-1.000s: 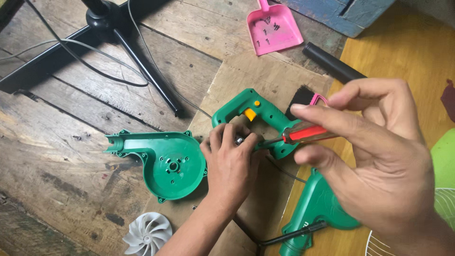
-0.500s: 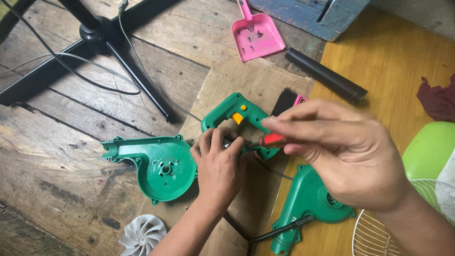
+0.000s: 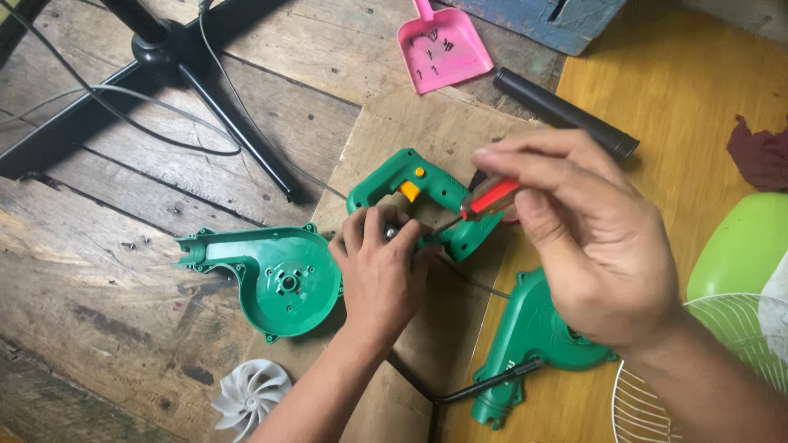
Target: The person services a green electric blower. They remove the impeller from the housing, brush dust off the impeller and motor with a pink brush, unscrew parts with a screwdriver, carry the blower motor outside to brush it further, and reassemble the components on the floor.
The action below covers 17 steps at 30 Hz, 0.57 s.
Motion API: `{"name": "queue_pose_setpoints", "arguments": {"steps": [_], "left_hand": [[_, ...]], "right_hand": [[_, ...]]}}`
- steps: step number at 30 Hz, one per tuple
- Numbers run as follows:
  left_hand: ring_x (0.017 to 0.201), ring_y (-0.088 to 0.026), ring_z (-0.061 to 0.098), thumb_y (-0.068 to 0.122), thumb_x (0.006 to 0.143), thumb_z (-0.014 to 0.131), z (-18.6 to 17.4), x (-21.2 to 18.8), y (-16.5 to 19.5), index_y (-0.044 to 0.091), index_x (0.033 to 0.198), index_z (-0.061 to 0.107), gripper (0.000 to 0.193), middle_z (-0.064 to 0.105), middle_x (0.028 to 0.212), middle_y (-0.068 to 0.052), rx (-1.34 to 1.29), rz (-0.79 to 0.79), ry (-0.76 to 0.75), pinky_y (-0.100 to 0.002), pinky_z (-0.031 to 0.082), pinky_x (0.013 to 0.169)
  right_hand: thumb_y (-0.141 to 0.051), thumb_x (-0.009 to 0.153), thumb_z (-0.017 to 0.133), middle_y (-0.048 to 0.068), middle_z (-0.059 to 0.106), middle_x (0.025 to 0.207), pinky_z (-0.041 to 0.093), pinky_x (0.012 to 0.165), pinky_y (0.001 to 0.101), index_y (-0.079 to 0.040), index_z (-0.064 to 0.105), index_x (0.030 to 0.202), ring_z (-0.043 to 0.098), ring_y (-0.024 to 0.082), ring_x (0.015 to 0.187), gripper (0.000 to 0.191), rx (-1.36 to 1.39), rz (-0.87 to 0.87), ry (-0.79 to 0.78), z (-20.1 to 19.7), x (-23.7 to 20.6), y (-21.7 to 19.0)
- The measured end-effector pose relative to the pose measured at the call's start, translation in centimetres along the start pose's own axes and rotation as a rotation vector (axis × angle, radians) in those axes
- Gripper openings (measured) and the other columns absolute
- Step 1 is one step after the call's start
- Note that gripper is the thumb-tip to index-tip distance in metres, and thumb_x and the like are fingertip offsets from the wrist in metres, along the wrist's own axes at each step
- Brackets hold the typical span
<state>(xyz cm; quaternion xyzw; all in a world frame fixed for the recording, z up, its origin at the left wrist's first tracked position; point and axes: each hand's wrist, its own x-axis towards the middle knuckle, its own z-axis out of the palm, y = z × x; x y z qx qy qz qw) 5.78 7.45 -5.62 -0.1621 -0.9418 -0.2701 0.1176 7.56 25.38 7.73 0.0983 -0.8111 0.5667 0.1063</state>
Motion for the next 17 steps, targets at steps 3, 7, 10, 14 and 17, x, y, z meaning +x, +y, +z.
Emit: {"name": "queue_pose_setpoints", "arguments": {"steps": [3, 7, 10, 14, 17], "left_hand": [[0.123, -0.036, 0.047, 0.031, 0.077, 0.081, 0.2, 0.1, -0.4, 0.019, 0.097, 0.072, 0.025, 0.059, 0.120, -0.004, -0.012, -0.007, -0.016, -0.059, 0.035, 0.096], [0.123, -0.036, 0.047, 0.031, 0.079, 0.081, 0.2, -0.8, -0.1, 0.018, 0.100, 0.072, 0.026, 0.058, 0.120, -0.005, 0.003, -0.014, -0.030, -0.058, 0.036, 0.095], [0.123, -0.036, 0.046, 0.031, 0.079, 0.081, 0.1, -0.2, 0.1, 0.018, 0.099, 0.072, 0.026, 0.058, 0.119, -0.005, 0.018, -0.007, 0.000, -0.059, 0.036, 0.095], [0.124, -0.036, 0.046, 0.031, 0.078, 0.081, 0.0, -0.2, 0.0, 0.018, 0.100, 0.071, 0.027, 0.057, 0.120, -0.005, 0.007, -0.002, -0.010, -0.059, 0.036, 0.095], [0.124, -0.037, 0.046, 0.030, 0.078, 0.081, 0.1, -0.2, -0.2, 0.017, 0.100, 0.071, 0.027, 0.057, 0.121, -0.006, 0.016, 0.011, -0.011, -0.060, 0.036, 0.096]], "right_hand": [[0.009, 0.097, 0.065, 0.011, 0.054, 0.122, 0.057, 0.098, 0.0266, 0.003, 0.067, 0.121, 0.065, 0.016, 0.109, 0.025, -0.073, -0.031, 0.054, 0.5, -0.3, 0.0], [0.005, 0.096, 0.063, 0.007, 0.059, 0.116, 0.055, 0.100, 0.0256, 0.002, 0.063, 0.127, 0.066, 0.014, 0.109, 0.031, 0.089, 0.018, -0.043, 0.2, -0.5, -0.6], [0.006, 0.093, 0.059, 0.006, 0.065, 0.118, 0.056, 0.098, 0.0211, -0.001, 0.060, 0.127, 0.066, 0.009, 0.106, 0.034, 0.157, 0.103, 0.007, 0.7, -0.2, -0.8], [0.009, 0.093, 0.068, 0.009, 0.051, 0.121, 0.055, 0.101, 0.0252, 0.005, 0.062, 0.127, 0.063, 0.014, 0.108, 0.035, -0.058, -0.108, 0.013, 1.0, -0.8, -0.6], [0.008, 0.100, 0.069, 0.009, 0.057, 0.119, 0.059, 0.101, 0.0261, 0.004, 0.064, 0.132, 0.068, 0.015, 0.108, 0.033, -0.020, -0.054, -0.008, 0.9, -0.9, 0.1]]}}
